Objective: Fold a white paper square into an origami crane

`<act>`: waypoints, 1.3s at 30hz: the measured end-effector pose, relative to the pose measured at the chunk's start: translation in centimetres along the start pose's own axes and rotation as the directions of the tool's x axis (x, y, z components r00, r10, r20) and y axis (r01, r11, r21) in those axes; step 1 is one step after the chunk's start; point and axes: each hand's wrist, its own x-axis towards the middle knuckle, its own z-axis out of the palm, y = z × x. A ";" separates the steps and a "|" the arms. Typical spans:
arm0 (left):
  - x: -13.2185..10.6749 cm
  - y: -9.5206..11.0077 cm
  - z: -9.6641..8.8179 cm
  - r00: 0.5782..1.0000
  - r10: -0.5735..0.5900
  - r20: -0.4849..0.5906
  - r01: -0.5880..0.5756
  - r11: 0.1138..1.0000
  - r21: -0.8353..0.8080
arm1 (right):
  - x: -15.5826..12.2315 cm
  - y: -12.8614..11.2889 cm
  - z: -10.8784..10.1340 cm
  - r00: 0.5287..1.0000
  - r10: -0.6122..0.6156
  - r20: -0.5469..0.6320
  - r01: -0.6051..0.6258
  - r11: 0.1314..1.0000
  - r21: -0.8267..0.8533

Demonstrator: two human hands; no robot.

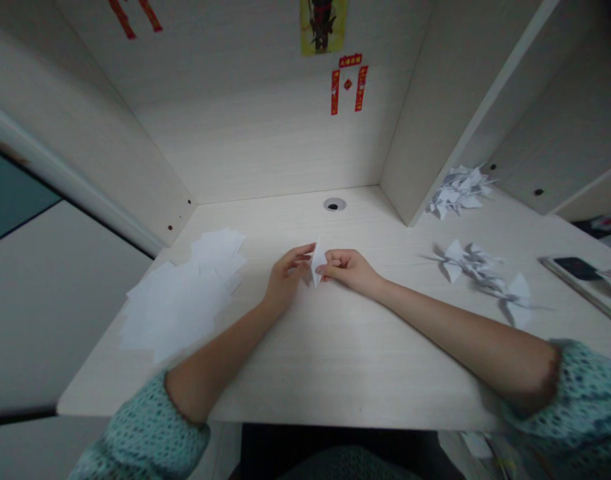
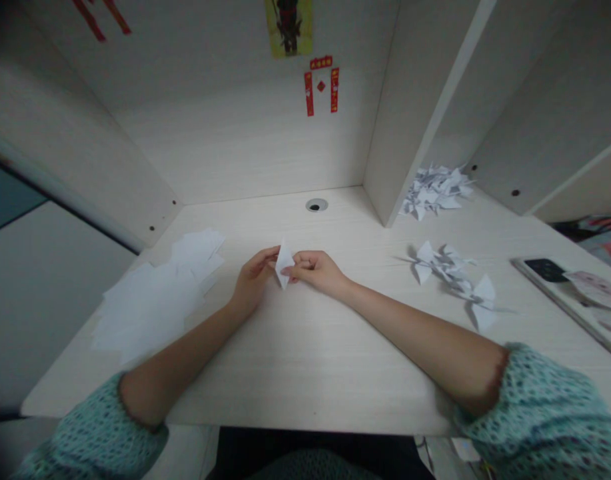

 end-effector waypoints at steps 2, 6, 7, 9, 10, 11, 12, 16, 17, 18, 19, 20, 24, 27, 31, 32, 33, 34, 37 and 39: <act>0.0 0.1 0.1 1.000 -0.004 -0.022 0.004 1.000 0.012 | 0.0 0.0 0.0 0.997 -0.011 -0.082 0.010 1.000 -0.010; 0.0 0.2 0.3 0.999 -0.039 0.016 0.038 0.998 0.048 | 0.0 0.3 0.0 0.981 -0.053 -0.184 0.044 0.998 -0.055; 0.0 0.2 0.3 0.998 -0.053 0.024 0.052 0.997 0.048 | 0.0 0.4 0.0 0.978 -0.068 -0.195 0.055 0.996 -0.071; 0.0 0.2 0.4 0.996 -0.086 0.017 0.085 0.995 0.044 | 0.0 0.6 0.0 0.973 -0.103 -0.208 0.085 0.992 -0.096; 0.0 0.2 0.4 0.994 -0.105 0.004 0.104 0.994 0.041 | 0.0 0.7 -0.1 0.968 -0.126 -0.216 0.105 0.989 -0.105; 0.0 0.2 0.4 0.992 -0.122 -0.010 0.122 0.992 0.037 | -0.1 0.8 -0.1 0.962 -0.152 -0.226 0.129 0.985 -0.116; 0.0 0.2 0.3 0.991 -0.135 -0.023 0.136 0.990 0.028 | -0.1 0.8 -0.1 0.954 -0.184 -0.237 0.155 0.979 -0.135; 0.0 0.3 0.3 0.989 -0.135 -0.052 0.134 0.991 -0.016 | -0.5 0.5 0.0 0.918 -0.327 -0.223 0.265 0.926 -0.269; 0.0 0.4 0.3 0.989 -0.131 -0.066 0.130 0.991 -0.019 | -0.7 0.4 0.1 0.915 -0.352 -0.198 0.283 0.909 -0.306; 0.0 0.5 0.4 0.988 -0.130 -0.079 0.128 0.991 -0.021 | -0.8 0.2 0.1 0.913 -0.369 -0.173 0.296 0.892 -0.341; -0.1 0.6 0.4 0.988 -0.129 -0.086 0.128 0.992 -0.024 | -0.9 0.1 0.2 0.913 -0.379 -0.154 0.300 0.877 -0.376; -0.1 0.7 0.4 0.987 -0.130 -0.089 0.129 0.991 -0.027 | -1.0 0.0 0.2 0.913 -0.383 -0.140 0.299 0.862 -0.410; -0.1 1.0 0.4 0.990 -0.125 -0.058 0.124 0.992 -0.024 | -1.3 -0.2 0.3 0.914 -0.386 -0.123 0.278 0.818 -0.503; 0.0 0.9 0.5 0.990 -0.134 -0.032 0.133 0.991 -0.033 | -1.1 0.0 0.3 0.909 -0.395 -0.131 0.273 0.805 -0.527; 0.1 0.8 0.6 0.990 -0.135 -0.035 0.134 0.991 -0.019 | -0.9 0.4 0.1 0.902 -0.416 -0.121 0.292 0.790 -0.539; 0.1 0.8 0.6 0.990 -0.133 -0.049 0.133 0.991 -0.003 | -0.9 0.5 0.1 0.901 -0.420 -0.107 0.303 0.787 -0.538; 0.1 0.8 0.6 0.989 -0.130 -0.067 0.131 0.991 0.009 | -0.9 0.5 0.1 0.900 -0.425 -0.092 0.315 0.783 -0.536; 0.2 0.9 0.6 0.988 -0.133 -0.076 0.135 0.991 0.015 | -0.9 0.5 0.1 0.899 -0.430 -0.079 0.326 0.780 -0.535; 0.2 0.9 0.6 0.986 -0.141 -0.086 0.140 0.990 -0.008 | -1.0 0.5 0.1 0.903 -0.426 -0.063 0.332 0.781 -0.529; 0.2 1.0 0.6 0.986 -0.139 -0.088 0.137 0.990 -0.030 | -1.1 0.4 0.1 0.911 -0.407 -0.066 0.321 0.799 -0.508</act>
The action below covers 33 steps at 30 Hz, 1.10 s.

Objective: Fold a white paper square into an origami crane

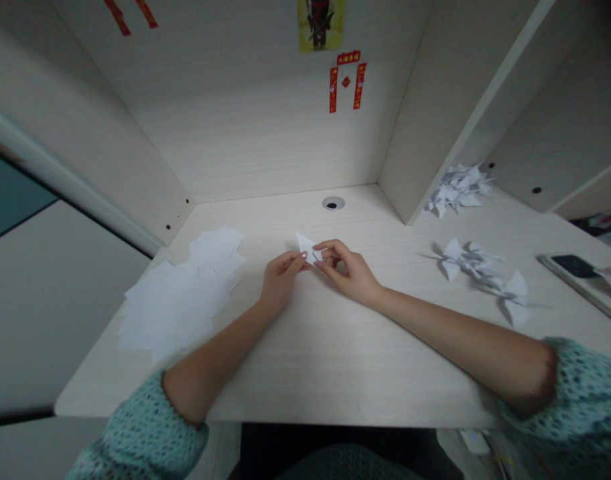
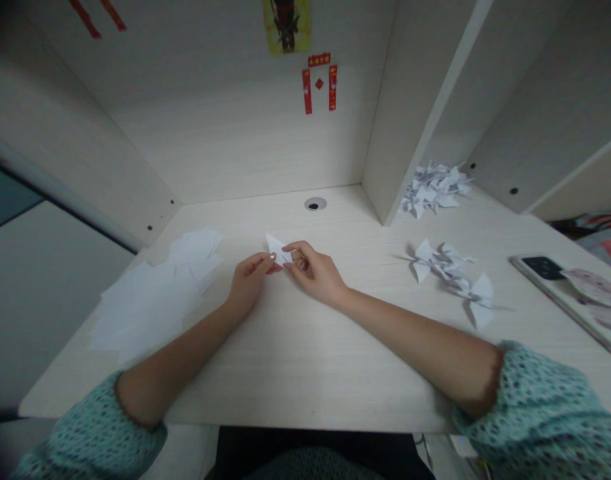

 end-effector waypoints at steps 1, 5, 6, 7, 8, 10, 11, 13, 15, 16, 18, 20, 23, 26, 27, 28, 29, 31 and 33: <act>0.0 0.0 0.0 1.000 0.001 -0.002 -0.001 1.000 -0.012 | 0.0 0.0 0.0 1.000 0.010 0.000 -0.010 1.000 0.017; 0.1 0.1 0.0 1.000 -0.001 0.009 0.002 0.998 -0.060 | 0.0 0.1 0.0 0.998 0.034 -0.045 -0.030 0.996 0.087; 0.1 0.1 0.0 1.000 0.002 0.016 -0.001 0.998 -0.063 | 0.1 0.3 0.0 0.998 0.039 -0.056 -0.032 0.993 0.109; 0.1 0.0 -0.1 1.000 0.007 0.024 -0.005 0.998 -0.061 | 0.1 0.4 0.0 0.997 0.047 -0.064 -0.038 0.990 0.137; 0.1 0.0 -0.1 0.999 0.015 0.030 -0.013 0.998 -0.058 | 0.2 0.6 0.1 0.996 0.060 -0.067 -0.048 0.984 0.169; 0.1 -0.1 -0.2 0.999 0.032 0.039 -0.029 0.998 -0.055 | 0.4 1.0 0.1 0.994 0.090 -0.062 -0.073 0.968 0.239; 0.1 -0.2 -0.3 0.998 0.037 0.042 -0.035 0.998 -0.055 | 0.4 1.2 0.2 0.993 0.103 -0.061 -0.083 0.960 0.269; 0.1 -0.3 -0.3 0.998 0.045 0.047 -0.042 0.998 -0.050 | 0.6 1.5 0.2 0.989 0.127 -0.075 -0.097 0.944 0.316; 0.1 -0.4 -0.4 0.997 0.049 0.054 -0.047 0.998 -0.038 | 0.7 1.6 0.3 0.984 0.144 -0.103 -0.099 0.931 0.353; 0.1 -0.4 -0.4 0.997 0.046 0.059 -0.045 0.999 -0.032 | 0.7 1.7 0.3 0.982 0.150 -0.114 -0.099 0.926 0.363; 0.2 -0.4 -0.4 0.997 0.031 0.071 -0.030 0.999 -0.025 | 0.7 1.8 0.3 0.980 0.156 -0.121 -0.105 0.932 0.347; 0.2 -0.4 -0.4 0.996 0.011 0.084 -0.010 1.000 -0.020 | 0.7 1.8 0.3 0.979 0.171 -0.112 -0.132 0.946 0.295; 0.2 -0.5 -0.5 0.995 0.004 0.099 -0.002 1.000 -0.015 | 0.8 1.7 0.1 0.974 0.216 -0.070 -0.189 0.940 0.284; 0.2 -0.7 -0.5 0.995 0.010 0.099 -0.008 1.000 -0.019 | 0.9 1.5 0.0 0.970 0.242 -0.029 -0.216 0.908 0.360; 0.2 -0.8 -0.5 0.995 0.012 0.094 -0.010 1.000 -0.021 | 0.9 1.4 0.0 0.969 0.245 -0.022 -0.219 0.900 0.376; 0.2 -0.8 -0.5 0.996 0.013 0.088 -0.011 1.000 -0.023 | 0.9 1.2 0.0 0.969 0.245 -0.017 -0.220 0.897 0.383; 0.2 -0.9 -0.5 0.997 0.013 0.080 -0.011 1.000 -0.024 | 0.9 1.1 0.0 0.970 0.241 -0.015 -0.217 0.898 0.383; 0.2 -0.8 -0.4 0.998 0.010 0.056 -0.008 1.000 -0.025 | 0.8 0.9 0.0 0.976 0.218 -0.013 -0.199 0.915 0.351; 0.1 -0.7 -0.3 1.000 0.000 0.026 0.000 1.000 -0.014 | 0.7 0.6 0.0 0.982 0.189 -0.010 -0.177 0.939 0.295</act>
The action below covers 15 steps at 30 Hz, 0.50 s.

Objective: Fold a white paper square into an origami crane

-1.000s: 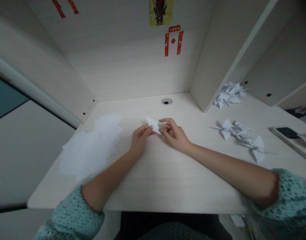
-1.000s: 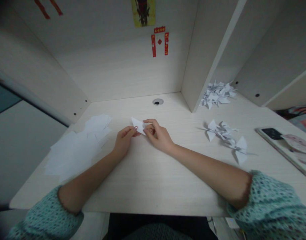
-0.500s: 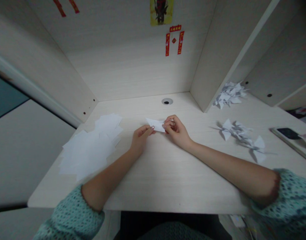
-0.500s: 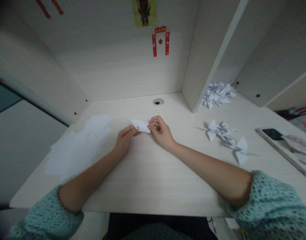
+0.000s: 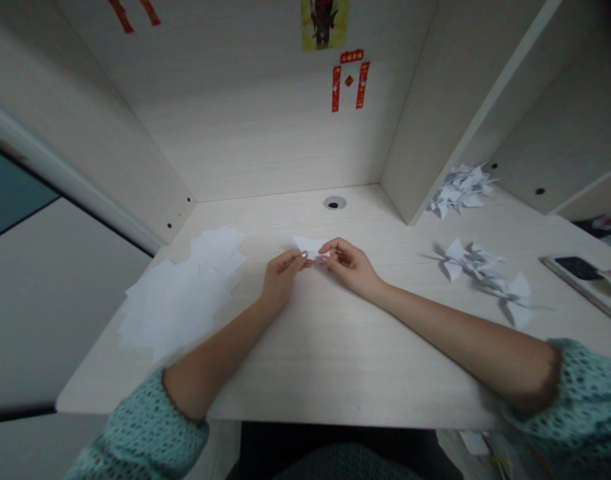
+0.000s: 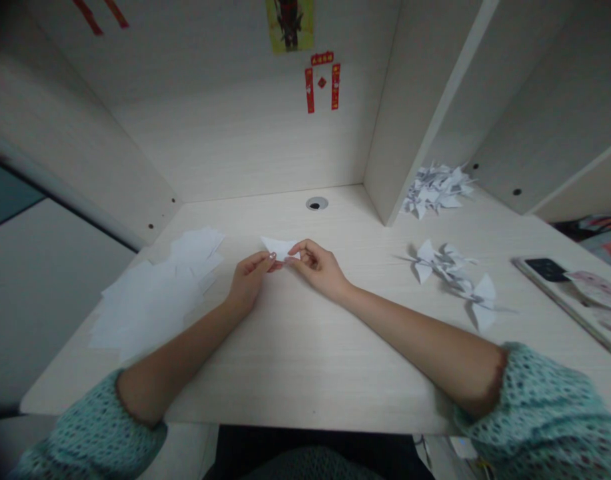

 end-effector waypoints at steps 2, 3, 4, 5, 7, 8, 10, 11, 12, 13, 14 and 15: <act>0.0 0.2 0.1 1.000 -0.003 -0.023 0.003 1.000 0.018 | -0.1 -0.2 0.1 1.000 -0.017 0.006 0.017 0.998 -0.063; -0.1 0.3 0.1 1.000 -0.003 -0.025 0.003 1.000 0.021 | -0.2 -0.3 0.1 1.000 -0.023 0.008 0.024 0.996 -0.090; -0.1 0.3 0.1 1.000 -0.003 -0.023 0.003 1.000 0.020 | -0.2 -0.3 0.1 0.999 -0.031 0.011 0.032 0.993 -0.114; -0.1 0.4 0.1 1.000 0.000 -0.020 0.000 1.000 0.016 | -0.3 -0.4 0.1 0.999 -0.045 0.018 0.047 0.990 -0.135; -0.1 0.5 0.1 1.000 0.007 -0.022 -0.006 1.000 0.016 | -0.3 -0.5 0.0 0.995 -0.089 0.041 0.095 0.979 -0.178; -0.1 0.5 0.0 1.000 0.009 -0.028 -0.008 1.000 0.023 | -0.3 -0.5 0.0 0.992 -0.115 0.052 0.123 0.973 -0.196; -0.1 0.6 -0.1 0.999 0.011 -0.041 -0.009 0.999 0.041 | -0.3 -0.6 -0.1 0.985 -0.159 0.074 0.171 0.959 -0.227; -0.1 0.6 -0.1 0.999 0.010 -0.044 -0.008 0.999 0.045 | -0.3 -0.6 -0.1 0.981 -0.173 0.089 0.189 0.951 -0.243; -0.1 0.6 -0.1 0.999 0.007 -0.042 -0.005 0.999 0.046 | -0.3 -0.7 -0.1 0.978 -0.180 0.107 0.202 0.944 -0.260; -0.1 0.6 -0.1 0.999 0.005 -0.037 -0.004 0.999 0.045 | -0.4 -0.7 -0.2 0.974 -0.185 0.129 0.214 0.936 -0.279; -0.1 0.6 -0.1 0.999 0.005 -0.034 -0.004 0.999 0.041 | -0.4 -0.8 -0.2 0.970 -0.191 0.148 0.228 0.927 -0.298; -0.1 0.6 -0.1 0.999 0.006 -0.034 -0.005 0.999 0.035 | -0.5 -0.8 -0.2 0.966 -0.202 0.158 0.244 0.917 -0.315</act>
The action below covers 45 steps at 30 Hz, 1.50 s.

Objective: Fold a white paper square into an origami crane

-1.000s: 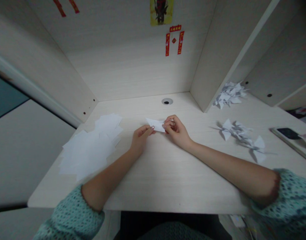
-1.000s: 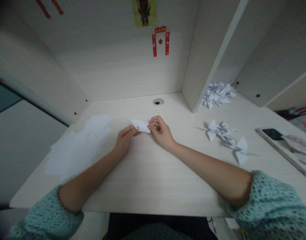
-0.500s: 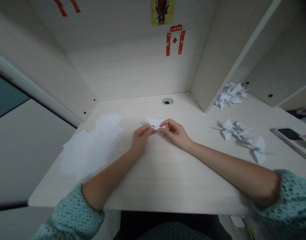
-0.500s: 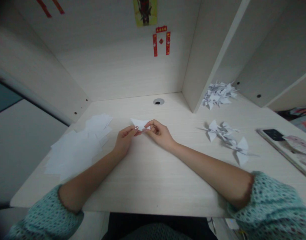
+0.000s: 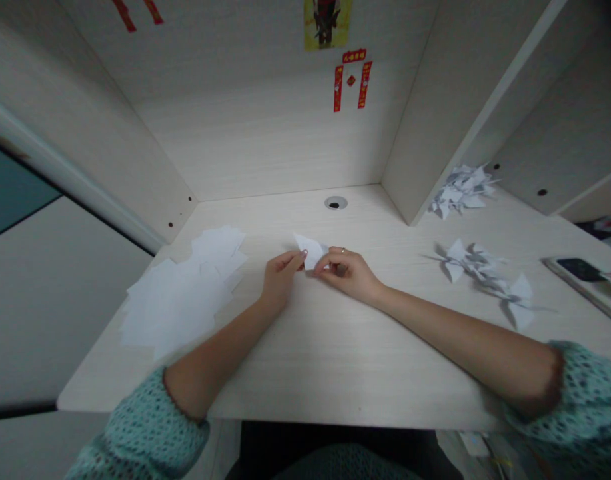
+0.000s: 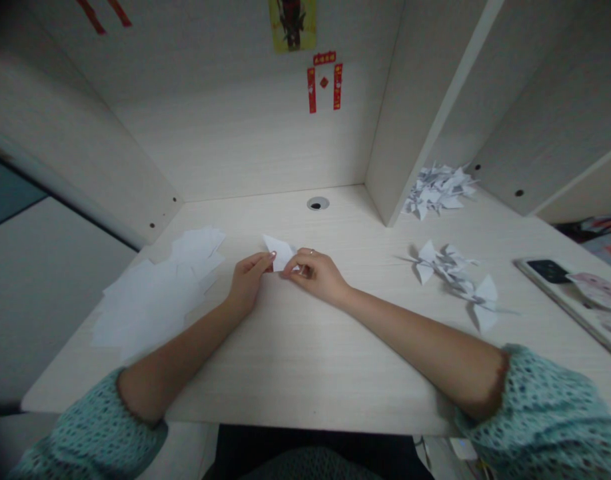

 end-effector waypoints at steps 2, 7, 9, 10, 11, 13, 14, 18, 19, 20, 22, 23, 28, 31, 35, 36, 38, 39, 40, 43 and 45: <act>0.0 0.0 0.0 1.000 0.008 -0.008 -0.008 1.000 -0.008 | 0.0 -0.1 0.0 0.999 -0.022 -0.032 0.021 0.999 -0.033; 0.1 -0.2 0.1 1.000 -0.006 -0.030 0.004 0.999 -0.050 | 0.0 0.2 0.1 0.980 -0.031 -0.196 0.017 0.997 -0.069; 0.2 -0.3 0.2 0.999 -0.031 -0.032 0.028 0.997 -0.071 | 0.0 0.4 0.1 0.975 -0.031 -0.222 0.018 0.998 -0.064; 0.2 -0.3 0.2 0.999 -0.040 -0.030 0.038 0.996 -0.077 | 0.0 0.5 0.2 0.973 -0.027 -0.231 0.015 0.998 -0.056; 0.2 -0.4 0.2 0.999 -0.045 -0.023 0.044 0.996 -0.080 | -0.1 0.6 0.2 0.971 -0.019 -0.237 0.009 0.999 -0.045; 0.1 -0.4 0.3 0.999 -0.035 0.000 0.035 0.996 -0.082 | -0.1 0.7 0.3 0.969 0.007 -0.248 -0.014 1.000 -0.025; 0.1 -0.4 0.3 1.000 -0.024 0.010 0.025 0.996 -0.088 | -0.2 0.7 0.3 0.967 0.025 -0.253 -0.031 0.999 -0.022; 0.0 -0.5 0.4 1.000 -0.010 0.024 0.013 0.990 -0.138 | -0.2 0.8 0.4 0.966 0.113 -0.233 -0.117 0.993 -0.003; 0.0 -0.6 0.4 0.999 -0.016 0.028 0.020 0.989 -0.145 | -0.2 0.8 0.4 0.966 0.128 -0.223 -0.129 0.992 0.008; 0.0 -0.6 0.5 0.999 -0.023 0.036 0.028 0.989 -0.148 | -0.2 0.8 0.4 0.968 0.134 -0.213 -0.134 0.991 0.017; 0.0 -0.8 0.6 0.998 -0.031 0.047 0.038 0.987 -0.158 | -0.1 0.7 0.3 0.973 0.117 -0.197 -0.114 0.993 0.025; 0.0 -0.8 0.7 0.998 -0.035 0.048 0.042 0.985 -0.165 | -0.1 0.6 0.3 0.976 0.099 -0.194 -0.095 0.995 0.027; -0.2 -0.9 0.8 0.998 -0.031 0.049 0.039 0.985 -0.171 | 0.1 0.6 0.2 0.978 0.057 -0.200 -0.051 0.998 0.033; -0.3 -0.9 0.7 1.000 -0.009 0.029 0.013 0.991 -0.132 | 0.1 0.7 0.2 0.981 0.061 -0.184 -0.056 0.998 0.037; -0.5 -0.5 0.6 1.000 0.019 0.013 -0.019 0.999 -0.028 | 0.1 0.6 0.2 0.982 0.076 -0.175 -0.068 0.996 0.050; -0.6 -0.4 0.6 1.000 0.027 0.007 -0.027 1.000 0.002 | 0.1 0.5 0.2 0.982 0.079 -0.174 -0.070 0.996 0.058; -0.6 -0.1 0.6 0.999 0.042 -0.004 -0.042 0.997 0.057 | 0.2 0.4 0.2 0.980 0.087 -0.177 -0.074 0.994 0.082; -0.7 0.0 0.5 0.999 0.052 -0.009 -0.051 0.995 0.081 | 0.2 0.4 0.1 0.979 0.091 -0.181 -0.075 0.993 0.096; -0.7 0.1 0.5 0.998 0.063 -0.013 -0.061 0.993 0.098 | 0.2 0.4 0.1 0.978 0.096 -0.186 -0.076 0.991 0.111; -0.6 0.0 0.4 0.996 0.086 -0.023 -0.083 0.989 0.120 | 0.2 0.6 0.1 0.974 0.113 -0.194 -0.085 0.985 0.150; -0.6 -0.1 0.4 0.996 0.084 -0.019 -0.081 0.990 0.119 | 0.2 0.7 0.2 0.971 0.131 -0.198 -0.097 0.981 0.169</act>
